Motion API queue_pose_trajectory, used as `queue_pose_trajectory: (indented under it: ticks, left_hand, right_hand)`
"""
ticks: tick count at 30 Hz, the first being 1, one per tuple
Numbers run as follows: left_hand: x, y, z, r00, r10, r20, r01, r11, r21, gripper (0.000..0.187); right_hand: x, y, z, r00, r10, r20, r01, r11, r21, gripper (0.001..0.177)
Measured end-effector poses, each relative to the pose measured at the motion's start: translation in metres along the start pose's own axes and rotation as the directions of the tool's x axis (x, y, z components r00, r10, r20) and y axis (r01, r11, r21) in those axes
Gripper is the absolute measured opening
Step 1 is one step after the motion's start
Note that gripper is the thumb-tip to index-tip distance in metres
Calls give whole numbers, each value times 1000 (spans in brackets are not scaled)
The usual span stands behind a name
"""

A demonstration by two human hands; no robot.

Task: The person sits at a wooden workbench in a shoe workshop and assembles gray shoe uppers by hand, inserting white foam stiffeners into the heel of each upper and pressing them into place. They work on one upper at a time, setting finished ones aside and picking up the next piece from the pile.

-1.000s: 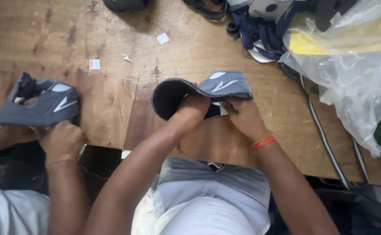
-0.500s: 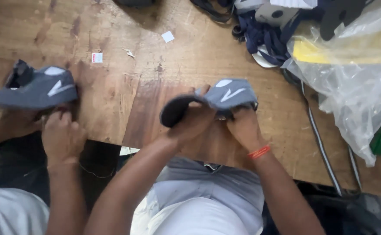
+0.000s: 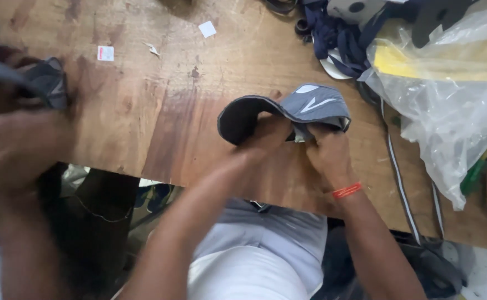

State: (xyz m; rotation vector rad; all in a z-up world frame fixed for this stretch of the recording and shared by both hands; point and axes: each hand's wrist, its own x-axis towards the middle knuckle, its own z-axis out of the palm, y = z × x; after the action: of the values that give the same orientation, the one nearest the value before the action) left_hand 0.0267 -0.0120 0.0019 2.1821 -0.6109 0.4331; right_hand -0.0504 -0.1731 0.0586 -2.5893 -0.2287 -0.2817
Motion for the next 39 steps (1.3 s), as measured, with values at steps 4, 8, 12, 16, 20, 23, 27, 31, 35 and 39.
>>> queue_pose_trajectory:
  ticks: [4, 8, 12, 16, 20, 23, 27, 31, 35, 39]
  left_hand:
    - [4, -9, -10, 970, -161, 182, 147, 985, 86, 32]
    - [5, -15, -15, 978, -112, 175, 82, 983, 167, 33]
    - [12, -4, -23, 999, -14, 47, 1, 966, 259, 37]
    - [2, -13, -5, 993, -108, 50, 95, 971, 221, 27]
    - [-27, -5, -33, 969, 186, 161, -241, 846, 476, 44]
    - [-44, -9, -49, 926, 342, 160, -368, 725, 582, 50]
    - [-59, -2, -63, 908, 343, 241, -413, 640, 647, 53]
    - [-58, 15, -78, 918, 270, 289, -396, 652, 647, 53]
    - [-55, 19, -88, 943, 123, 308, -297, 728, 618, 60]
    - [-52, 12, -109, 882, 308, 357, -467, 671, 575, 57]
  right_hand:
    - [0, -6, 6, 992, -68, 109, 76, 995, -67, 34]
    - [8, -17, 7, 990, -113, 80, 119, 990, -80, 32]
    - [13, -24, 6, 988, -147, -38, 149, 988, 50, 17]
    - [11, -29, 7, 991, -6, 136, 27, 988, -152, 17]
    - [-6, -19, 18, 968, -138, 211, 194, 942, -273, 27]
    - [-7, -17, 14, 949, -251, 190, 292, 927, -235, 25]
    - [-4, -19, -3, 915, -353, 195, 377, 920, -107, 32]
    - [-2, -25, -11, 879, -379, 288, 404, 914, -32, 36]
    - [-11, -35, -13, 874, -376, 307, 438, 884, -162, 51]
    - [-12, -51, -3, 890, -392, 235, 430, 892, -139, 65]
